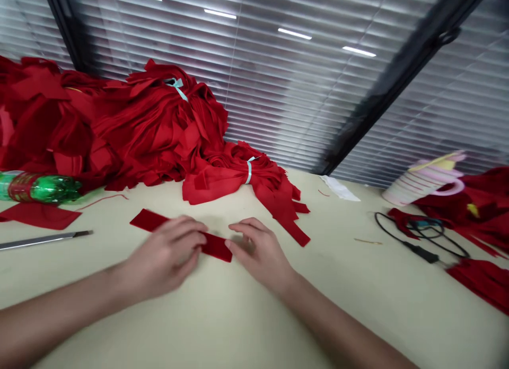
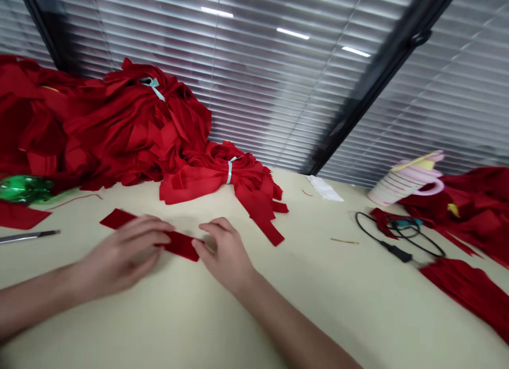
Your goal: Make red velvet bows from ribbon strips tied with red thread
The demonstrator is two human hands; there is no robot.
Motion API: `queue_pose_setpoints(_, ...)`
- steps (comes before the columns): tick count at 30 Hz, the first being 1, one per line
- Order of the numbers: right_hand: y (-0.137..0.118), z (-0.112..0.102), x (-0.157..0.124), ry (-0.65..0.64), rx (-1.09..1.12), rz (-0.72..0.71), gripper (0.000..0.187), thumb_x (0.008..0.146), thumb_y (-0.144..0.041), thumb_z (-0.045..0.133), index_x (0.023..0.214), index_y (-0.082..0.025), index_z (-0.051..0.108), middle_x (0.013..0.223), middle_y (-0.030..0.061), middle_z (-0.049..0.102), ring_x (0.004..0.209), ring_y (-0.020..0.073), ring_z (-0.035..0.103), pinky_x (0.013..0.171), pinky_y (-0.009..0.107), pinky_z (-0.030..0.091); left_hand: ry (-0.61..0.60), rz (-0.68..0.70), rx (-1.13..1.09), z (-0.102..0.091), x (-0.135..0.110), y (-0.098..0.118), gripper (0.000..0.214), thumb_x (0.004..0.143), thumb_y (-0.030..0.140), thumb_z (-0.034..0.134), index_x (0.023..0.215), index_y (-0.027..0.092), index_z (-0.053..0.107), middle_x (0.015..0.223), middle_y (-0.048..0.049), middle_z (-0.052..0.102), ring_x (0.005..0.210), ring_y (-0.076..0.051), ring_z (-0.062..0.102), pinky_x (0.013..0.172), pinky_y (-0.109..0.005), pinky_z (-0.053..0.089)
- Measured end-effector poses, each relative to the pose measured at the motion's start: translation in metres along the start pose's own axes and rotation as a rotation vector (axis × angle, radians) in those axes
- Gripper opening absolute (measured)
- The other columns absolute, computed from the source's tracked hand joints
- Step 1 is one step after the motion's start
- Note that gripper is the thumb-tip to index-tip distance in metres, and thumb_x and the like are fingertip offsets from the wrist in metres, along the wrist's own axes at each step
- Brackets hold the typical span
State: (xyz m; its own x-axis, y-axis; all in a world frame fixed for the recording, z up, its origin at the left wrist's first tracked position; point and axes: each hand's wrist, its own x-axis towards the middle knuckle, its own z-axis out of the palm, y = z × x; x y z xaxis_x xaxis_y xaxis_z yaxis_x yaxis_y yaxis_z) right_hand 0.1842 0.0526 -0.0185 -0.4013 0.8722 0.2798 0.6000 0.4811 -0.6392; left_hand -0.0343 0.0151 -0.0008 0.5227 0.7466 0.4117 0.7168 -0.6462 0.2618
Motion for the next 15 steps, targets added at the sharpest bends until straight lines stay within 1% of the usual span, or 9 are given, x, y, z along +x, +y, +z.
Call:
queue_pose_setpoints(1,-0.001,0.004,0.001,0.014,0.017,-0.054,0.022,0.079,-0.026,0.056,0.098,-0.018,0.063,0.095,0.0072,0.057,0.071,0.0139,0.058,0.067,0.028,0.051,0.032,-0.126,0.105,-0.010,0.000,-0.009,0.017,0.086,0.025,0.039,0.089,0.019,0.056,0.095,-0.0095,0.062,0.094,-0.024,0.056,0.081,-0.036,0.044)
queue_pose_setpoints(3,-0.001,0.012,0.002,0.001,0.025,-0.175,0.021,0.082,-0.024,0.052,0.100,-0.019,0.061,0.096,0.0077,0.056,0.080,0.0166,0.059,0.074,0.031,0.052,0.008,-0.435,0.380,-0.028,-0.001,-0.030,0.024,0.084,0.038,0.042,0.087,0.018,0.054,0.084,-0.0108,0.062,0.081,-0.029,0.059,0.070,-0.040,0.045)
queue_pose_setpoints(4,0.000,0.015,0.002,-0.022,0.018,-0.227,0.022,0.083,-0.024,0.051,0.101,-0.019,0.061,0.096,0.0081,0.056,0.084,0.0181,0.058,0.078,0.033,0.051,-0.050,-0.556,0.488,-0.034,-0.003,-0.040,0.028,0.083,0.042,0.041,0.085,0.016,0.054,0.079,-0.0122,0.061,0.077,-0.031,0.059,0.065,-0.040,0.045)
queue_pose_setpoints(5,0.001,0.017,0.001,-0.050,0.007,-0.265,0.022,0.083,-0.024,0.051,0.102,-0.019,0.061,0.096,0.0084,0.056,0.088,0.0195,0.057,0.081,0.035,0.051,-0.142,-0.620,0.586,-0.037,-0.006,-0.049,0.032,0.084,0.044,0.038,0.080,0.016,0.053,0.075,-0.0137,0.060,0.075,-0.033,0.059,0.064,-0.042,0.044)
queue_pose_setpoints(6,0.002,0.019,0.000,-0.074,0.004,-0.287,0.022,0.083,-0.024,0.051,0.102,-0.018,0.061,0.097,0.0085,0.056,0.091,0.0205,0.057,0.084,0.037,0.050,-0.240,-0.645,0.642,-0.038,-0.009,-0.057,0.034,0.085,0.043,0.035,0.075,0.015,0.052,0.075,-0.0154,0.059,0.075,-0.035,0.059,0.064,-0.043,0.043)
queue_pose_setpoints(7,0.004,0.019,-0.001,-0.089,0.013,-0.288,0.022,0.083,-0.024,0.052,0.102,-0.019,0.061,0.097,0.0083,0.056,0.092,0.0210,0.056,0.086,0.038,0.050,-0.302,-0.645,0.644,-0.036,-0.011,-0.062,0.035,0.086,0.041,0.031,0.074,0.015,0.051,0.077,-0.0168,0.059,0.075,-0.035,0.060,0.064,-0.042,0.043)
queue_pose_setpoints(9,0.006,0.019,-0.003,-0.105,0.053,-0.247,0.025,0.080,-0.024,0.056,0.104,-0.020,0.058,0.100,0.0078,0.056,0.094,0.0212,0.057,0.087,0.039,0.050,-0.368,-0.641,0.563,-0.031,-0.015,-0.068,0.032,0.087,0.038,0.029,0.077,0.015,0.049,0.079,-0.0166,0.059,0.073,-0.033,0.060,0.062,-0.040,0.042)
queue_pose_setpoints(12,0.009,0.017,-0.004,-0.119,0.100,-0.192,0.032,0.078,-0.022,0.058,0.109,-0.023,0.053,0.104,0.0079,0.055,0.097,0.0224,0.057,0.088,0.041,0.050,-0.335,-0.685,0.312,-0.026,-0.012,-0.069,0.023,0.084,0.037,0.036,0.078,0.018,0.048,0.074,-0.0106,0.059,0.067,-0.027,0.059,0.060,-0.036,0.041)
queue_pose_setpoints(15,0.009,0.018,-0.003,-0.117,0.126,-0.164,0.034,0.077,-0.020,0.058,0.110,-0.025,0.050,0.106,0.0078,0.055,0.099,0.0238,0.056,0.088,0.043,0.050,-0.298,-0.745,0.136,-0.029,-0.002,-0.069,0.017,0.078,0.035,0.046,0.074,0.020,0.050,0.068,-0.0046,0.059,0.060,-0.021,0.055,0.055,-0.031,0.038)
